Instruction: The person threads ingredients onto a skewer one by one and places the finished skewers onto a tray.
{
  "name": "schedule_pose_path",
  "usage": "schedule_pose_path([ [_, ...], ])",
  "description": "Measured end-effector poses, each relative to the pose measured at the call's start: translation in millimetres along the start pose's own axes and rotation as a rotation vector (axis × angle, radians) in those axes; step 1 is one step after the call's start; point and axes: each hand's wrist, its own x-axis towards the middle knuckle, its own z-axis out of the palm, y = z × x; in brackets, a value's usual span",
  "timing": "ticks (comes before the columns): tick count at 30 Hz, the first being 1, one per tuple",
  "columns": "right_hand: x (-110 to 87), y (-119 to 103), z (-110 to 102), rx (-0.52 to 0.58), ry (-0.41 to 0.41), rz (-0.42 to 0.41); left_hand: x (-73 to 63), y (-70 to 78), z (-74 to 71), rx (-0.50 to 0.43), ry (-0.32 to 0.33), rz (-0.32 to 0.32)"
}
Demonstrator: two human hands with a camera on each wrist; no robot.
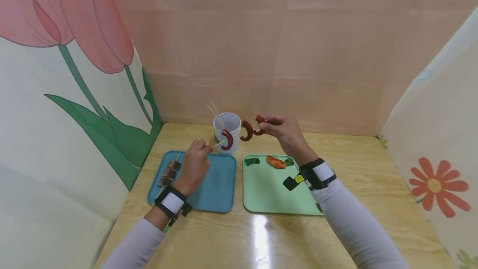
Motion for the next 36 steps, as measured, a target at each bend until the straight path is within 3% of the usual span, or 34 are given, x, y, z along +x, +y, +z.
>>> schedule_pose_path([
  [6,-1.1,6,7,-0.001,-0.005,0.01,-6.9,-4.5,-0.8,-0.006,-0.018,-0.022],
  [10,0.0,14,10,-0.018,-0.068,-0.011,-12.8,-8.7,-2.6,-0.024,-0.038,-0.058],
  [12,0.5,23,15,-0.089,-0.11,-0.017,-19.8,-13.0,-4.4,-0.014,-0.039,-0.076],
  [19,-7.3,67,52,-0.53,-0.197,0.04,-59.3,-26.5,-8.8,0.081,-0.065,-0.161],
  [26,-16.4,101,100,-0.798,-0.183,0.001,-98.4,-32.4,-11.4,0.22,-0.184,-0.28],
  [31,-15.4,127,125,-0.876,-0.16,-0.01,-117.8,-37.4,-13.2,0.218,-0.241,-0.38],
  [36,-14.9,144,139,-0.846,-0.134,-0.005,-127.1,-48.0,-13.2,0.161,-0.301,-0.488],
])
